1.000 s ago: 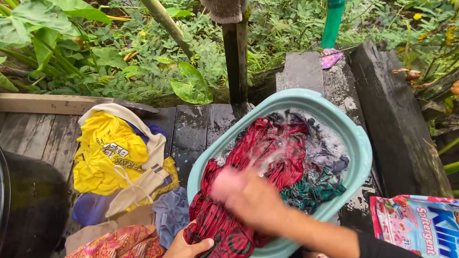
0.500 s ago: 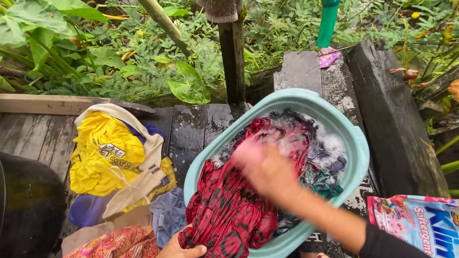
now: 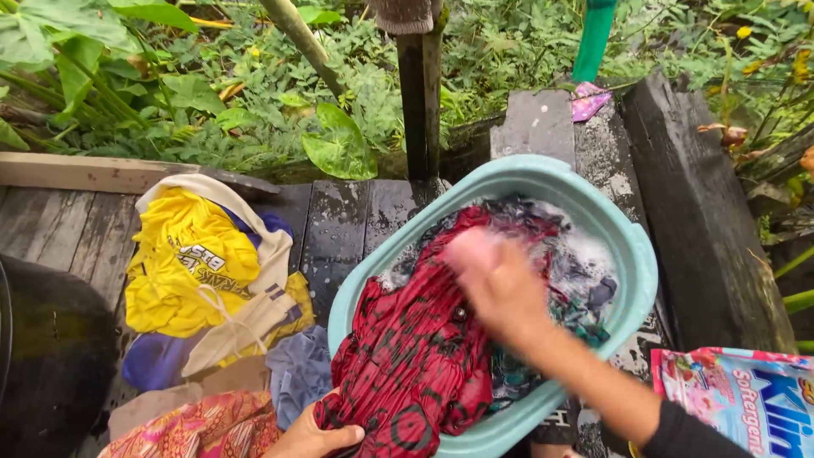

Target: Hand washing and scrubbing clothes in a basin using a brush and detergent.

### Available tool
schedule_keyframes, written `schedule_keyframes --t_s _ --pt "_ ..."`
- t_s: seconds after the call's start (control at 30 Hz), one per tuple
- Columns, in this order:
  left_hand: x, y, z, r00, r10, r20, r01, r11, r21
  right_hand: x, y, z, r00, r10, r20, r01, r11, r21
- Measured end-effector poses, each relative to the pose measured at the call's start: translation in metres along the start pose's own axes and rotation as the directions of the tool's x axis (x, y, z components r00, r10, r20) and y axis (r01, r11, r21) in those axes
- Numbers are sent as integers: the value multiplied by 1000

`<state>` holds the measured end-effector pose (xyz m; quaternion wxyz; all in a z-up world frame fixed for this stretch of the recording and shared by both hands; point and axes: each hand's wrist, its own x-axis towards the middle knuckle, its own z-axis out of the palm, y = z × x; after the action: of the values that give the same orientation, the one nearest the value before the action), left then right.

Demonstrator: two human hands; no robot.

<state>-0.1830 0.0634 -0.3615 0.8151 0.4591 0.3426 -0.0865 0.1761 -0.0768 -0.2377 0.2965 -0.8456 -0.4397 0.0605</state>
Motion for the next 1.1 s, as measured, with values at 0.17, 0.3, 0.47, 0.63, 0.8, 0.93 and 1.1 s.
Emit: schedule_keyframes --t_s 0.17,0.3,0.47,0.63,0.8,0.93,1.1 --pt "-1 28 2 997 69 26 -71 993 91 -12 -14 13 864 -291 410 298 953 50" --pt "-53 136 59 993 87 -79 -86 996 19 24 92 -9 939 -344 -6 333 914 -232" --pt "-64 192 73 948 102 -300 69 858 509 7 132 -22 992 122 -24 -119 988 98" --pt "-50 163 97 443 895 51 -28 -42 999 -38 149 -9 788 530 313 -573 445 688" --pt "-25 90 113 809 566 156 -123 -96 988 -46 129 -10 571 508 645 -721 -67 690" --pt "-36 104 117 721 668 182 -186 -67 980 -40 114 -23 571 502 649 -699 -117 706" --pt "-55 133 125 776 589 -226 -46 410 911 -46 131 -34 629 503 593 -556 -242 795"
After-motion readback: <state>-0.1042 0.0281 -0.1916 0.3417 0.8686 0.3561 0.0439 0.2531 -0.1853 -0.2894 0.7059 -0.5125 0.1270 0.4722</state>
